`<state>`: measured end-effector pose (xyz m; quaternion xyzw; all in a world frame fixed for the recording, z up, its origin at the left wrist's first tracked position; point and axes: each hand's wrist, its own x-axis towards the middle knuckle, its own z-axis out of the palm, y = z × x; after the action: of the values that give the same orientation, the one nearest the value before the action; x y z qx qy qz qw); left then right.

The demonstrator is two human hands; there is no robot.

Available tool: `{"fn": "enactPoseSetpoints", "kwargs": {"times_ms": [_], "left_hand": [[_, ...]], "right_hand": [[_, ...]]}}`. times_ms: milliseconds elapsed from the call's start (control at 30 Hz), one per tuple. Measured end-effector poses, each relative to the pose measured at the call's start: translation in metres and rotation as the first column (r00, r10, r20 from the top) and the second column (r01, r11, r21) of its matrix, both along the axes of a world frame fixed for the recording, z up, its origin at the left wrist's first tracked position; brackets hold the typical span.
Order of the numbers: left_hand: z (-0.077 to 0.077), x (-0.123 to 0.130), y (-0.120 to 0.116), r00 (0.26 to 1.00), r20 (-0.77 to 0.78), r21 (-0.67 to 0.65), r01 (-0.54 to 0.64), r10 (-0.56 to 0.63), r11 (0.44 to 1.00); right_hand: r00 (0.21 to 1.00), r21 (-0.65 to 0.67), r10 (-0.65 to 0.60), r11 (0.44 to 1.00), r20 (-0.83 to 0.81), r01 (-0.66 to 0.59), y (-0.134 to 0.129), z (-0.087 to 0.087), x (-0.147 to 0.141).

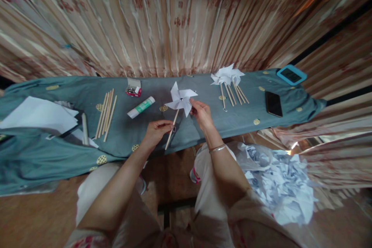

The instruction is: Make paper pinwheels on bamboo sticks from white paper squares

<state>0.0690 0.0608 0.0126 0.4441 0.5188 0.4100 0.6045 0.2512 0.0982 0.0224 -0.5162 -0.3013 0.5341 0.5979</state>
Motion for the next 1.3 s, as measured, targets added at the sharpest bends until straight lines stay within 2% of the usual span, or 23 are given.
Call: {"fn": "enactPoseSetpoints", "kwargs": {"times_ms": [267, 667, 1033, 1300], "left_hand": [[-0.0025, 0.0011, 0.0008, 0.999, 0.028, 0.008, -0.026, 0.025, 1.0], [-0.0016, 0.0027, 0.0001, 0.999, 0.022, 0.009, -0.047, 0.047, 0.999], [0.0009, 0.0029, 0.0, 0.999, 0.013, 0.019, -0.042, 0.042, 0.999], [-0.003, 0.0028, 0.0007, 0.999, 0.005, 0.024, -0.035, 0.035, 0.999]], "right_hand": [[0.999, 0.036, 0.037, 0.999, -0.023, -0.036, -0.0013, 0.0017, -0.0037], [0.992, -0.043, 0.045, 0.998, -0.122, -0.05, -0.001, 0.0041, -0.0065], [0.985, -0.089, 0.082, 0.991, -0.151, -0.096, -0.0019, 0.0053, -0.0086], [0.985, -0.1, 0.099, 0.988, -0.141, -0.114, -0.0024, 0.0055, -0.0102]]}}
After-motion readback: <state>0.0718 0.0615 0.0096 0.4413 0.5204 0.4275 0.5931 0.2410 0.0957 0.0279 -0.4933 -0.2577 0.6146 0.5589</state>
